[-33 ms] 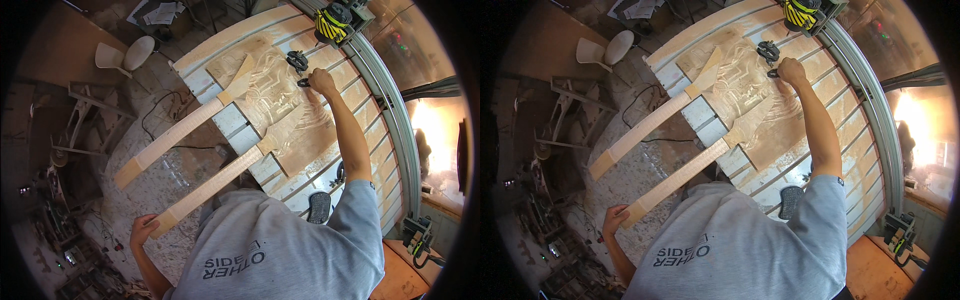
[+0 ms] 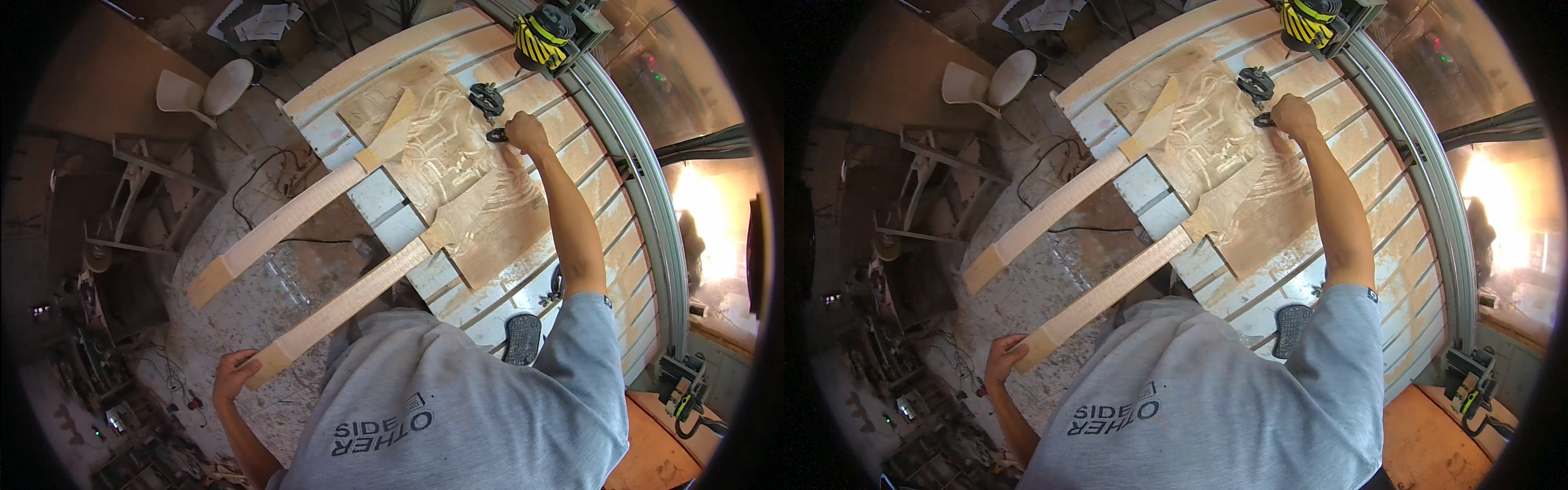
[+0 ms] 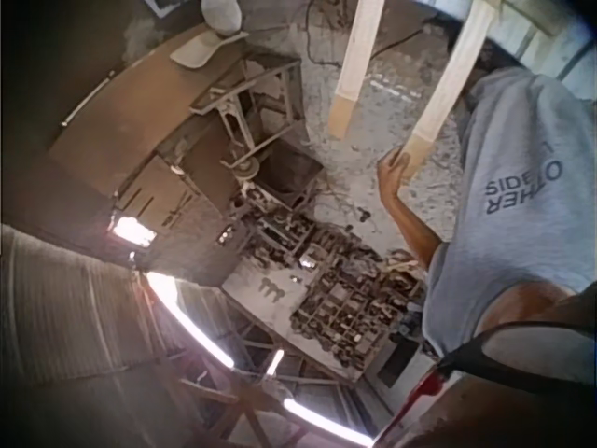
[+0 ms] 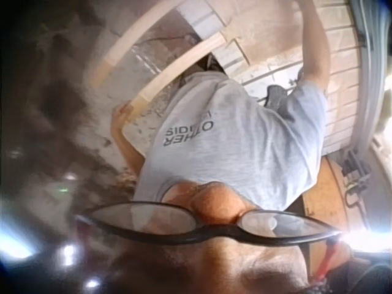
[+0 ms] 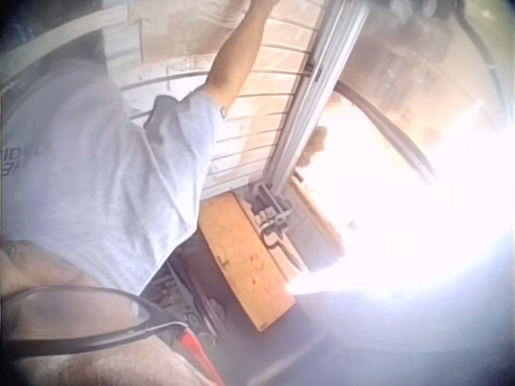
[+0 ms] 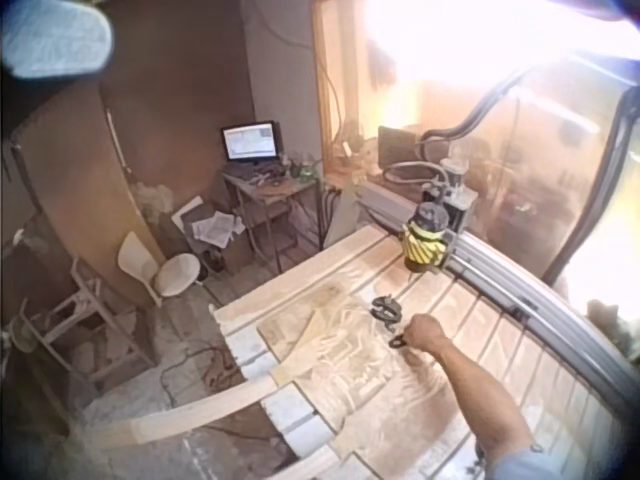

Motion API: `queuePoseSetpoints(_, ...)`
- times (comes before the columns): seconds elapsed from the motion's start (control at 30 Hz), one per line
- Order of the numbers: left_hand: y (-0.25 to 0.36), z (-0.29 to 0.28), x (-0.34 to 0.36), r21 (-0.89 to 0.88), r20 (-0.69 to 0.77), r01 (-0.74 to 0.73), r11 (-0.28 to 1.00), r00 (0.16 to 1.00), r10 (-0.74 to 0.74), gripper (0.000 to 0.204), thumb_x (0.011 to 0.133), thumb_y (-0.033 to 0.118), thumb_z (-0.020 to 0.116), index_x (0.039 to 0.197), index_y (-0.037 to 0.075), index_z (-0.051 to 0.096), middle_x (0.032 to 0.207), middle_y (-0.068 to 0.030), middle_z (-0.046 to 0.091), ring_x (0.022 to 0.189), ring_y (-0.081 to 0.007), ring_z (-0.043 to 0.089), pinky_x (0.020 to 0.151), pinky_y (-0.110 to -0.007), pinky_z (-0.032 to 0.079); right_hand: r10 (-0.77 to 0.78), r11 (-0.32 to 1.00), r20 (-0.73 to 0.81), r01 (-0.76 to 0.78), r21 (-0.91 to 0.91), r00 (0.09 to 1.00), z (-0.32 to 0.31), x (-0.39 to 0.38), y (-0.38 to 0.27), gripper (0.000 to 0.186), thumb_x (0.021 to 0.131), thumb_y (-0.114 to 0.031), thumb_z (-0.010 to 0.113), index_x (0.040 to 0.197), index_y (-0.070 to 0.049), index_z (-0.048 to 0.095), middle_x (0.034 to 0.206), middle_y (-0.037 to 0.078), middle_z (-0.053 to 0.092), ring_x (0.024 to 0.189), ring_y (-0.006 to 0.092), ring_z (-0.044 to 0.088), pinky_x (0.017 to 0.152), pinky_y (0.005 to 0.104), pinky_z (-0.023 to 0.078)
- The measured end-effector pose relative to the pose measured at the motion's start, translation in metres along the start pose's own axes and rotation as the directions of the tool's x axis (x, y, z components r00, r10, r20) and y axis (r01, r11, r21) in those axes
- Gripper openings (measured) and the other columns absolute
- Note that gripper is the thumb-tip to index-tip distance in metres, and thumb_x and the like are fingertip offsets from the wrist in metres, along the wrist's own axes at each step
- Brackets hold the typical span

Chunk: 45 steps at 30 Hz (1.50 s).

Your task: The person using a power drill to make holes in a piece of wood on a workshop table, then picking up two wooden instrument necks and placing them on the table before tightening clamps on the machine.

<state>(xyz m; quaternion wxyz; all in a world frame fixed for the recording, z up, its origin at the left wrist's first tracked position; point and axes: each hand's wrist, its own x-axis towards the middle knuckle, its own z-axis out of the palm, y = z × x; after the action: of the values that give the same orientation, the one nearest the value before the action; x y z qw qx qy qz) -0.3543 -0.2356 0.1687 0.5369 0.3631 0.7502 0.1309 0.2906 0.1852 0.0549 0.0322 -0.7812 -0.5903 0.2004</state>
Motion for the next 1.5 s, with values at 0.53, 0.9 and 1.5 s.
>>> queuePoseSetpoints(0.53, 0.004, -0.002, 0.002, 0.008, -0.03, 0.004, 1.0, 1.0, -0.004, 0.042, 0.084, 0.023, 0.083, 0.115, -0.005, 0.073, 0.098, -0.0101, 0.075, 0.087, -0.0156, 0.068, 0.081, -0.031, 0.053, -0.134, 0.978, -0.054, 0.123, -0.17, 0.99, 0.008, 0.0, 0.014, 0.038, 0.09, -0.031, 0.061, 0.09, 0.006, 0.073, 0.096, 0.03, 0.071, 0.092, 0.0429, 0.072, 0.082, 0.0485, 0.058)
queuePoseSetpoints(0.9, 0.0, -0.004, 0.001, 0.001, -0.024, 0.024, 1.0, 0.999, -0.024, 0.046, 0.081, 0.027, 0.085, 0.114, -0.003, 0.073, 0.1, -0.0104, 0.076, 0.09, -0.0162, 0.068, 0.084, -0.032, 0.052, -0.699, 0.595, 0.109, 0.66, -0.459, 0.707, -0.019, -0.016, 0.018, 0.017, 0.082, -0.017, 0.072, 0.093, -0.005, 0.067, 0.105, 0.011, 0.067, 0.106, 0.0314, 0.063, 0.088, 0.0396, 0.056)
queuePoseSetpoints(1.5, -0.006, -0.003, 0.002, -0.031, -0.011, 0.036, 0.999, 0.999, -0.037, 0.037, 0.086, 0.02, 0.08, 0.114, -0.003, 0.073, 0.101, -0.0098, 0.075, 0.09, -0.0155, 0.068, 0.083, -0.03, 0.053, -0.696, 0.638, 0.009, 0.624, -0.452, 0.718, -0.013, -0.031, 0.014, 0.023, 0.08, -0.018, 0.069, 0.1, -0.007, 0.067, 0.1, 0.007, 0.069, 0.109, 0.0304, 0.062, 0.087, 0.0415, 0.055)
